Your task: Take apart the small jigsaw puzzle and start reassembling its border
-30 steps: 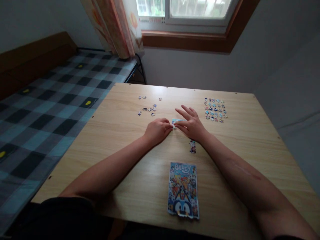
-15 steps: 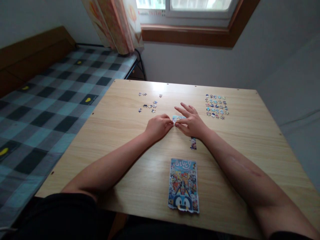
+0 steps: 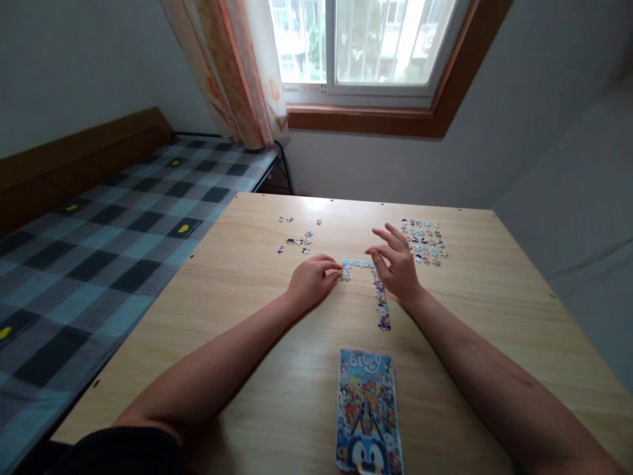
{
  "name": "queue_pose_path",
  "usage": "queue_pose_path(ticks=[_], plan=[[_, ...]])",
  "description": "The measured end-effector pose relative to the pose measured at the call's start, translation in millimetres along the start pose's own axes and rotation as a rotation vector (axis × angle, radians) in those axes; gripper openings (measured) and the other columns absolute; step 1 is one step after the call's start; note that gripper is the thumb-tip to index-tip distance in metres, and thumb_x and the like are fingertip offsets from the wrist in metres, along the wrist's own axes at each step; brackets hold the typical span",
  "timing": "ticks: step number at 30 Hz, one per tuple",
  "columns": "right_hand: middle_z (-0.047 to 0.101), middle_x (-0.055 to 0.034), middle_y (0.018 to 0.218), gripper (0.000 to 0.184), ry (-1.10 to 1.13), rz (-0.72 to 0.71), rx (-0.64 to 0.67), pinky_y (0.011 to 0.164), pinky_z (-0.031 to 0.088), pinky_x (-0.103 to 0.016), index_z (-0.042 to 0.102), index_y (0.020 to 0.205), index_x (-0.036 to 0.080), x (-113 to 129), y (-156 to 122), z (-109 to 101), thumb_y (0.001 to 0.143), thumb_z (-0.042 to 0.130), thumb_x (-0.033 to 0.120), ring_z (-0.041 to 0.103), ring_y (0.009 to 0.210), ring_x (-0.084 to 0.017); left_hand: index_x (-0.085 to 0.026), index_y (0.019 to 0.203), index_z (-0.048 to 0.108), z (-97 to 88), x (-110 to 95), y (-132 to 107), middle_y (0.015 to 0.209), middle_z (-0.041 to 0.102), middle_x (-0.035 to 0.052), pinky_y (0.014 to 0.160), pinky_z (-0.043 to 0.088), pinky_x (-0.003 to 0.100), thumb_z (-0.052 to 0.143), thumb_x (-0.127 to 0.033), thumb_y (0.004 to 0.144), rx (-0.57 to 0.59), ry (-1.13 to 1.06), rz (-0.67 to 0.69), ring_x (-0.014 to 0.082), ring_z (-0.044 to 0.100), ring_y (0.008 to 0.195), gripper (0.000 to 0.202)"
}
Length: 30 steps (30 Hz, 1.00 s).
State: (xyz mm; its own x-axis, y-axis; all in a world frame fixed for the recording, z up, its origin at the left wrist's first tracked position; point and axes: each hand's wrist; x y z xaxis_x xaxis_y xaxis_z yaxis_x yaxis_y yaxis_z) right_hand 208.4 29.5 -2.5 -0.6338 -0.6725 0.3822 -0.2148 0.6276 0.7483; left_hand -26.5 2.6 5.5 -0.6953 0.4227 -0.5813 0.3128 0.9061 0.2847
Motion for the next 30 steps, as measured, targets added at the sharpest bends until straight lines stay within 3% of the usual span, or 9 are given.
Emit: queue_pose_path(ticks=[4,7,10,13,16,20,28,30], plan=[[0.059,-0.0061,0.138,0.021,-0.091,0.06,-0.167,0.116,0.034,-0.058,0.074,0.087,0.022,-8.4,0.6,-2.0,0.096,0.055,0.028,0.039,0.142,-0.029,-0.021,0.087,0.079,-1.5,1.4,-0.6,0.091,0.074,0.0037,0.072,0.051,0.028,0.068,-0.026,0.089,-0.022,-0.079,-0.017,0.0132,0.062,0.069,0.012],[0.059,-0.0066,0.136,0.022,-0.117,0.072,-0.208,0.115,0.035,-0.059,0.074,0.087,0.022,-14.2,0.4,-2.0,0.095,0.055,0.029,0.041,0.14,-0.03,-0.021,0.085,0.078,-2.9,1.6,0.0,0.087,0.074,0.0029,0.072,0.049,0.028,0.068,-0.025,0.089,-0.007,-0.033,-0.028,0.0143,0.063,0.071,0.011],[0.061,-0.0063,0.134,0.022,-0.13,0.053,-0.214,0.114,0.035,-0.058,0.074,0.086,0.022,-15.1,-0.2,-1.6,0.095,0.055,0.028,0.043,0.139,-0.029,-0.022,0.087,0.077,-19.4,8.7,8.1,0.089,0.074,0.003,0.074,0.049,0.028,0.067,-0.027,0.09,-0.041,0.075,-0.053,0.0158,0.064,0.076,0.012],[0.062,-0.0057,0.132,0.02,-0.139,0.024,-0.206,0.115,0.035,-0.057,0.074,0.085,0.022,-11.9,-0.8,-1.3,0.094,0.056,0.028,0.043,0.138,-0.029,-0.023,0.093,0.078,-51.5,31.8,21.8,0.095,0.075,0.0039,0.078,0.049,0.031,0.064,-0.031,0.091,-0.136,0.25,-0.158,0.019,0.065,0.085,0.016],[0.062,-0.0054,0.132,0.019,-0.141,0.003,-0.188,0.115,0.034,-0.057,0.073,0.084,0.022,-8.8,-1.1,-1.0,0.093,0.057,0.028,0.043,0.138,-0.029,-0.023,0.105,0.078,-77.8,65.5,30.9,0.11,0.073,0.0066,0.092,0.047,0.034,0.06,-0.03,0.092,-0.199,0.437,-0.257,0.0235,0.062,0.103,0.023],[0.062,-0.0053,0.132,0.018,-0.136,-0.012,-0.173,0.116,0.032,-0.059,0.072,0.084,0.022,-7.6,-1.7,-0.6,0.092,0.057,0.027,0.043,0.139,-0.03,-0.022,0.108,0.078,-85.7,97.0,31.9,0.111,0.073,0.0074,0.102,0.043,0.036,0.056,-0.028,0.093,-0.135,0.496,-0.326,0.0248,0.06,0.109,0.028],[0.062,-0.0048,0.131,0.014,-0.12,-0.028,-0.156,0.117,0.03,-0.061,0.072,0.085,0.023,-6.9,-2.4,-0.4,0.091,0.059,0.025,0.042,0.139,-0.031,-0.021,0.104,0.079,-104.9,104.3,30.8,0.109,0.076,0.0086,0.088,0.049,0.031,0.057,-0.031,0.091,-0.175,0.423,-0.471,0.0237,0.067,0.101,0.028],[0.063,-0.0046,0.131,0.014,-0.115,-0.03,-0.156,0.118,0.03,-0.061,0.072,0.084,0.023,-6.8,-2.4,-0.4,0.09,0.06,0.024,0.042,0.139,-0.03,-0.02,0.103,0.079,-109.7,106.5,29.9,0.103,0.077,0.0086,0.082,0.05,0.029,0.061,-0.03,0.088,-0.117,0.31,-0.524,0.0224,0.069,0.093,0.026]])
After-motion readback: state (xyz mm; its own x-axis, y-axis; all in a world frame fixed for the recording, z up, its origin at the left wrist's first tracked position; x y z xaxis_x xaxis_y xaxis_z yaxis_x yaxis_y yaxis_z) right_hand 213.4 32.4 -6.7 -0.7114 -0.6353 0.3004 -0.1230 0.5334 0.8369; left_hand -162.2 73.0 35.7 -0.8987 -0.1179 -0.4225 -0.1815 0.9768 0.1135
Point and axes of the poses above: each hand's wrist, its own y-axis towards the middle knuckle, its own z-axis out of the palm, x = y × z
